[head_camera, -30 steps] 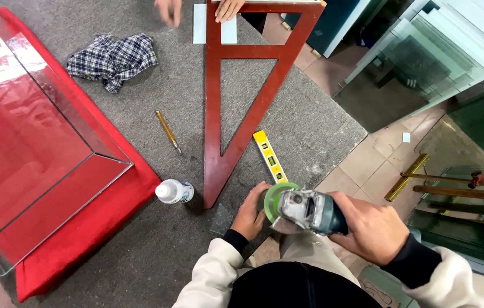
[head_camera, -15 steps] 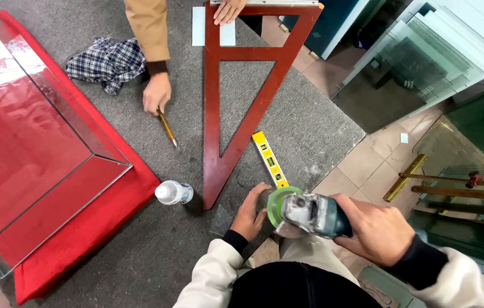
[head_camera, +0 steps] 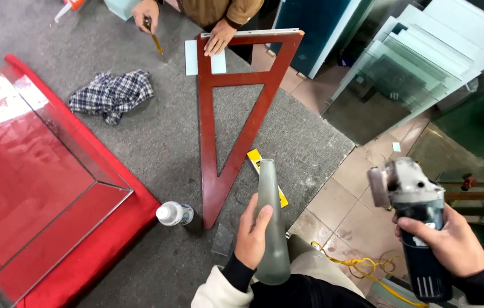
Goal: Smoothing the sharp edges of a cut glass bottle using an angle grinder and checking for a level finish with a spirit level.
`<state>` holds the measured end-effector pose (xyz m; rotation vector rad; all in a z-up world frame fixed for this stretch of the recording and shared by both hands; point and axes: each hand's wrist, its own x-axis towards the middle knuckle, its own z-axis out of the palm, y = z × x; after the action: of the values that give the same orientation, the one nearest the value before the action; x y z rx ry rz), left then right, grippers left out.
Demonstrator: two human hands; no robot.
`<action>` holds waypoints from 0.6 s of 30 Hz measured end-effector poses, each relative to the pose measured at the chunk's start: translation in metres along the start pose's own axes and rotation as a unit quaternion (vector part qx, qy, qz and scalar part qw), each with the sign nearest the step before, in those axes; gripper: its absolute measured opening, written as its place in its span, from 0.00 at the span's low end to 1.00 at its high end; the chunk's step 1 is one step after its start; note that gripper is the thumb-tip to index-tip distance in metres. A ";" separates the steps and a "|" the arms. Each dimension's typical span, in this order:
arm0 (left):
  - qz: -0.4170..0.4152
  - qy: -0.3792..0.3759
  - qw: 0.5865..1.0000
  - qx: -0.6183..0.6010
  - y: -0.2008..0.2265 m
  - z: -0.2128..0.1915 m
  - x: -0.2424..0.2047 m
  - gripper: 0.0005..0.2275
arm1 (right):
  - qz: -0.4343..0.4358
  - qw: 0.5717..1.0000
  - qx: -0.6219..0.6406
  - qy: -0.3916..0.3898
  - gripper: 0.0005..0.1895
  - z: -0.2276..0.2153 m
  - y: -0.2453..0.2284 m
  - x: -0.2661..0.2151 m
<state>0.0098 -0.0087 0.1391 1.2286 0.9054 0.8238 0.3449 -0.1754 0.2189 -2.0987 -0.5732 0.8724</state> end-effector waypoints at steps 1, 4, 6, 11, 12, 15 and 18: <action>-0.002 -0.013 1.000 -0.014 0.010 0.001 -0.002 0.24 | -0.007 0.995 0.097 -0.023 0.09 -0.001 0.005 0.000; 0.011 -0.047 0.998 -0.039 0.035 0.005 -0.010 0.24 | -0.013 0.988 0.148 -0.047 0.11 -0.005 0.010 -0.002; 0.009 -0.057 0.998 -0.035 0.039 0.005 -0.013 0.23 | -0.005 0.986 0.161 -0.043 0.12 -0.005 0.006 -0.006; 0.021 -0.076 0.996 -0.043 0.044 0.007 -0.020 0.23 | -0.015 0.985 0.164 -0.054 0.12 -0.008 0.008 -0.013; 0.026 -0.081 0.995 -0.043 0.043 0.007 -0.021 0.21 | -0.005 0.986 0.161 -0.051 0.13 -0.007 0.006 -0.015; 0.052 -0.088 0.994 -0.033 0.038 0.007 -0.021 0.18 | 0.004 0.989 0.142 -0.048 0.13 -0.006 0.003 -0.016; 0.082 -0.068 0.993 0.051 0.002 0.003 -0.009 0.17 | -0.040 0.999 -0.017 -0.021 0.23 -0.001 -0.001 -0.016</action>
<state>0.0088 -0.0177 0.1425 1.4457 0.7504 0.8198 0.3347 -0.1857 0.2270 -2.0771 -0.6943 0.8677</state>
